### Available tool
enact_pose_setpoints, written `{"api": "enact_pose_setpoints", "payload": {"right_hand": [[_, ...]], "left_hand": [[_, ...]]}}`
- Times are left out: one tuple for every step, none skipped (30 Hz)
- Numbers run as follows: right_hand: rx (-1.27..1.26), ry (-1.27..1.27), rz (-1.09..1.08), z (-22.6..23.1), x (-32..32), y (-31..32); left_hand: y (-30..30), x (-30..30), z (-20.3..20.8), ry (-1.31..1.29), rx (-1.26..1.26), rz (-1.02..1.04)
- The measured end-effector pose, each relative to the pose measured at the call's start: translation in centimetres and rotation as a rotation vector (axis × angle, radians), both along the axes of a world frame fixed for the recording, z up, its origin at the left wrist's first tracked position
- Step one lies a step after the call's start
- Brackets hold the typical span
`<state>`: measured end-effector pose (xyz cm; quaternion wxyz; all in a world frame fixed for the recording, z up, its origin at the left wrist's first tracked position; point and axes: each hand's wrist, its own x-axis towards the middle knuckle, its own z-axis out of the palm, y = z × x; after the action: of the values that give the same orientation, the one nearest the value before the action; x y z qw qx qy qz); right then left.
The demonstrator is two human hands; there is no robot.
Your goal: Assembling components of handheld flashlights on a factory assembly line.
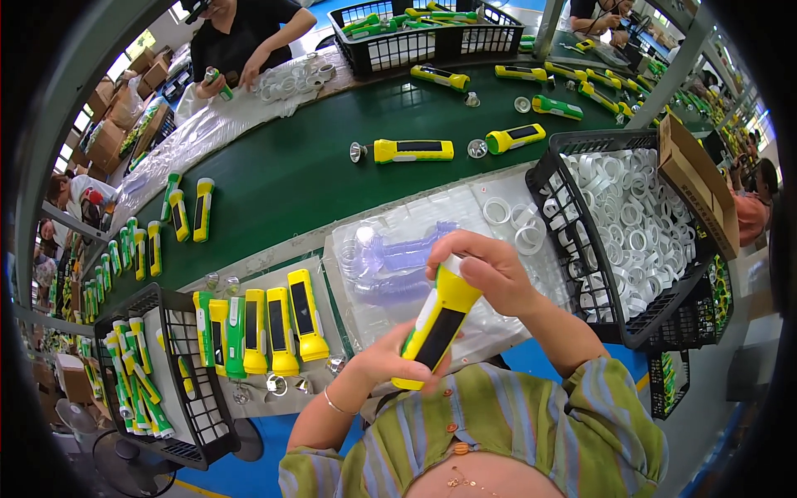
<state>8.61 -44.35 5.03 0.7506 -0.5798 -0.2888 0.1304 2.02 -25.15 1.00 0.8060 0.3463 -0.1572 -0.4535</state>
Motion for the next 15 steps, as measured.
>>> {"api": "enact_pose_setpoints", "payload": {"right_hand": [[-0.035, 0.046, -0.016, -0.6, 0.0, 0.6], [-0.036, 0.039, -0.011, -1.3, 0.6, 1.0], [-0.184, 0.026, -0.142, -2.2, 1.3, 1.0], [-0.328, 0.018, -0.262, -3.0, 1.6, 1.2], [-0.324, 0.072, -0.299, -3.4, 1.9, 1.7], [-0.32, 0.064, -0.291, -3.6, 2.4, 2.0], [-0.319, 0.097, -0.226, -3.7, 3.0, 2.4], [-0.319, 0.127, -0.159, -3.8, 3.7, 2.8], [-0.315, 0.116, -0.142, -4.3, 4.9, 2.9], [-0.22, 0.235, -0.038, -4.7, 6.3, 3.1], [-0.128, 0.355, 0.074, -4.8, 7.8, 3.4], [-0.183, 0.279, 0.0, -3.8, 9.4, 4.0], [-0.252, 0.141, -0.106, -5.4, 12.2, 3.8], [-0.525, -0.107, -0.269, -5.5, 14.9, 3.4], [-0.772, -0.446, -0.512, -6.3, 16.9, 3.4]], "left_hand": [[0.3, -0.1, -0.1, -0.094, 0.236, 0.021], [0.1, 0.1, -0.1, -0.1, 0.235, 0.027], [-0.5, 0.5, -0.5, -0.476, 0.682, 0.259], [-0.7, 0.6, -0.9, -0.844, 1.132, 0.505], [-0.5, 1.3, -1.4, -0.867, 1.199, 0.522], [-0.1, 1.5, -1.8, -0.868, 1.205, 0.533], [0.3, 1.6, -2.0, -0.916, 1.164, 0.577], [0.9, 1.7, -2.0, -0.963, 1.124, 0.623], [1.7, 2.1, -1.2, -0.963, 1.136, 0.641], [2.9, 2.4, 0.1, -0.487, 0.838, 0.477], [4.2, 2.4, 1.0, -0.034, 0.512, 0.314], [5.6, 2.0, 0.1, -0.003, 0.349, 0.369], [6.6, 1.8, 0.5, 0.052, 0.241, 0.431], [7.5, 1.7, 1.0, 0.106, 0.128, 0.486], [9.2, 1.4, 1.2, 0.047, 0.305, 0.631]]}}
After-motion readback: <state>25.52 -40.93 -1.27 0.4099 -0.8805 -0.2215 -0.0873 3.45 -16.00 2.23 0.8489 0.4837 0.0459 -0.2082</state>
